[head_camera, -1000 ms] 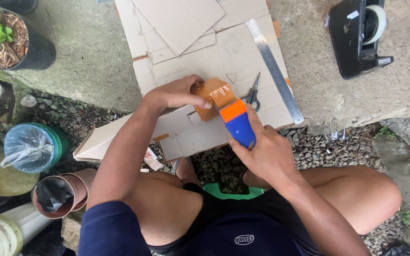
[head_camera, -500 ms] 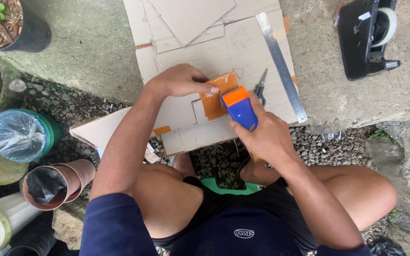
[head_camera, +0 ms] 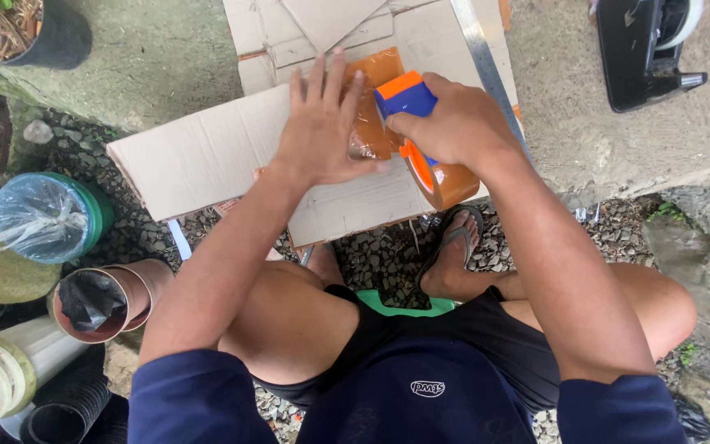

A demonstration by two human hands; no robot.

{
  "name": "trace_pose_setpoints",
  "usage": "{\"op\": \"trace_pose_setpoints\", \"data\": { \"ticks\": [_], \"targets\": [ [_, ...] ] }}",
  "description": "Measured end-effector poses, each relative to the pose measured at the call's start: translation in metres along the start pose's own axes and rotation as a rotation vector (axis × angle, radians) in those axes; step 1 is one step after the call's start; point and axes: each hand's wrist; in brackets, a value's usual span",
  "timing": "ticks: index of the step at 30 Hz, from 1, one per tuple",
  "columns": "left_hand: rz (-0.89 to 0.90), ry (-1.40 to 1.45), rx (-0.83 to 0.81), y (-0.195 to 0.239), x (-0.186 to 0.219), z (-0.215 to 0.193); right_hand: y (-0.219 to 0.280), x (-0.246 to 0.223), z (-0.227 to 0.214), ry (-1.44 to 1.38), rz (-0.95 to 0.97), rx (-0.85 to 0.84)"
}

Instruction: The person cuts a triangular piece of cardboard with scissors, then uses a tape dispenser to apply orange packing tape along the edges and seams. The person folds and presses the taped cardboard into a triangular prism shape, smoothing the tape to secure the structure.

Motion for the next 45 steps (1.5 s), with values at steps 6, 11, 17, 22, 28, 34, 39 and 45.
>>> {"op": "trace_pose_setpoints", "data": {
  "ticks": [6, 11, 17, 22, 28, 34, 39, 45],
  "targets": [
    [-0.225, -0.168, -0.175, -0.016, 0.025, -0.008, -0.002, -0.009, -0.003, 0.005, 0.086, -0.073],
    [-0.204, -0.094, -0.031, -0.008, 0.013, 0.001, 0.008, -0.011, -0.004, -0.001, -0.049, 0.067],
    [-0.177, 0.017, 0.182, -0.001, 0.000, 0.007, 0.049, -0.014, -0.003, -0.076, -0.157, 0.144],
    [-0.145, -0.002, 0.253, 0.007, -0.001, 0.014, 0.102, 0.002, 0.011, -0.176, -0.173, 0.158],
    [-0.084, 0.034, 0.311, 0.010, -0.001, 0.016, 0.143, 0.021, 0.045, -0.160, -0.174, 0.209],
    [-0.042, 0.037, 0.353, 0.019, -0.003, 0.013, 0.142, 0.025, 0.070, -0.129, -0.124, 0.226],
    [-0.031, 0.035, 0.361, 0.025, -0.005, 0.014, 0.143, 0.025, 0.076, -0.156, -0.086, 0.144],
    [-0.034, 0.042, 0.350, 0.030, -0.004, 0.011, 0.145, 0.022, 0.082, -0.161, -0.100, 0.149]
  ]
}}
Point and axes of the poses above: each hand's wrist, its own y-axis away from the middle knuckle, its own z-axis out of the palm, x = y × z, and after that the axes turned 4 degrees about -x, right-handed
